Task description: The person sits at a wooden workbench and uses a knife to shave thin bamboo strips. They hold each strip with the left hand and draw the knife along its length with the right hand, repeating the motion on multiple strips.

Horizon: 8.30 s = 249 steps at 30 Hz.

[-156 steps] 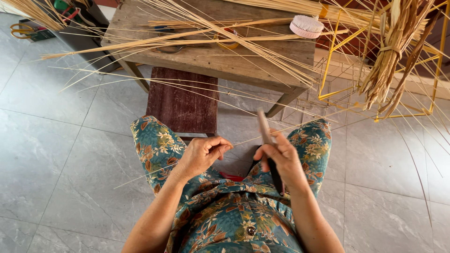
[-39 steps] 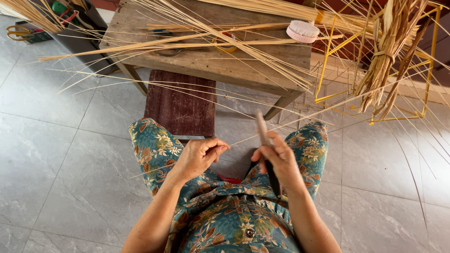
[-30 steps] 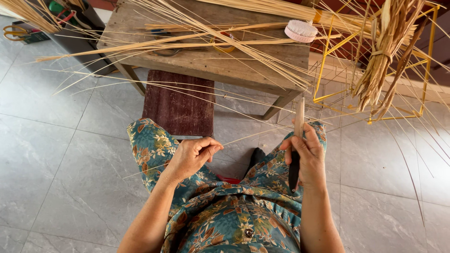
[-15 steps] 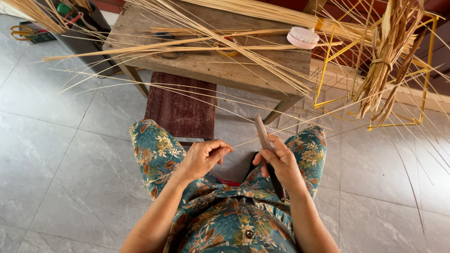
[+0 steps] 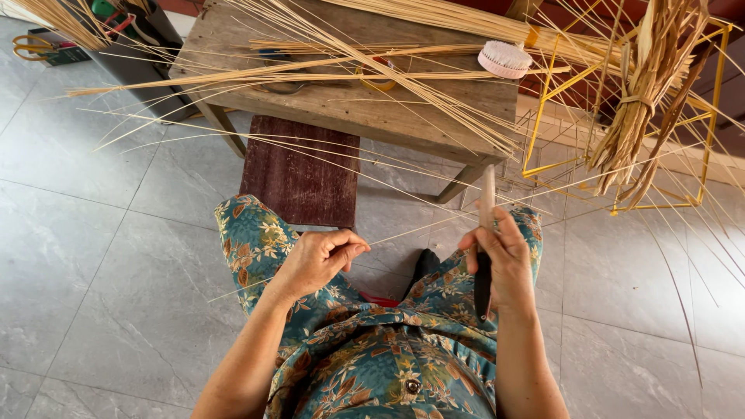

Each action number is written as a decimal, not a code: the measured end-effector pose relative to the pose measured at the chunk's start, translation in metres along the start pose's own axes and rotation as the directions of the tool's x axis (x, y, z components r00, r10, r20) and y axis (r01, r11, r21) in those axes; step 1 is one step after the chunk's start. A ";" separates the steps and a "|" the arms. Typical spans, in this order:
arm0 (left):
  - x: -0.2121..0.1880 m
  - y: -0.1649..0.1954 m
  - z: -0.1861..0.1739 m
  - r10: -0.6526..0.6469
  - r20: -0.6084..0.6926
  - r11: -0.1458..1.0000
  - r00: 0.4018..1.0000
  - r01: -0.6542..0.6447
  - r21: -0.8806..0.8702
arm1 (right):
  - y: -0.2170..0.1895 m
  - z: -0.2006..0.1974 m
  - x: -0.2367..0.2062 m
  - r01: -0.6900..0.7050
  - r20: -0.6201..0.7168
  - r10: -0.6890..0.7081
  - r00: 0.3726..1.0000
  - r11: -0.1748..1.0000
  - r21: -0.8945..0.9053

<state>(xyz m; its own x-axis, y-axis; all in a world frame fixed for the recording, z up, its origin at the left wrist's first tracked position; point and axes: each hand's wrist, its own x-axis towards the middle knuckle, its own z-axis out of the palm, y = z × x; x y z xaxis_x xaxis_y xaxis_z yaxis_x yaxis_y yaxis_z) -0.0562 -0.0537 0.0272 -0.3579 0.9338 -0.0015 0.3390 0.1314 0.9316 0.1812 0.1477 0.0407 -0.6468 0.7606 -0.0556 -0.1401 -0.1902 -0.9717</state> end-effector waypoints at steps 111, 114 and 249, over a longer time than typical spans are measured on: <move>0.008 0.003 0.018 0.037 0.019 0.999 0.999 -0.036 -0.024 | 0.028 0.017 -0.003 -0.097 0.139 0.126 0.982 0.976 -0.195; 0.007 0.001 0.013 -0.023 0.011 0.999 1.000 0.023 0.029 | 0.015 0.010 -0.002 -0.050 0.107 0.068 0.992 0.985 -0.163; 0.004 -0.003 0.007 0.032 -0.093 0.999 0.995 -0.029 0.039 | 0.014 0.013 0.004 -0.114 0.091 0.125 0.988 0.986 -0.124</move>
<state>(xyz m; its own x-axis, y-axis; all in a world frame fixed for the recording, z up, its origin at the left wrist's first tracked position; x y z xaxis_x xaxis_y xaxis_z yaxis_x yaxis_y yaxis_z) -0.0525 -0.0479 0.0223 -0.4262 0.9025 0.0625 0.3829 0.1174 0.9163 0.1669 0.1398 0.0299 -0.7246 0.6713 -0.1561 0.0286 -0.1969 -0.9800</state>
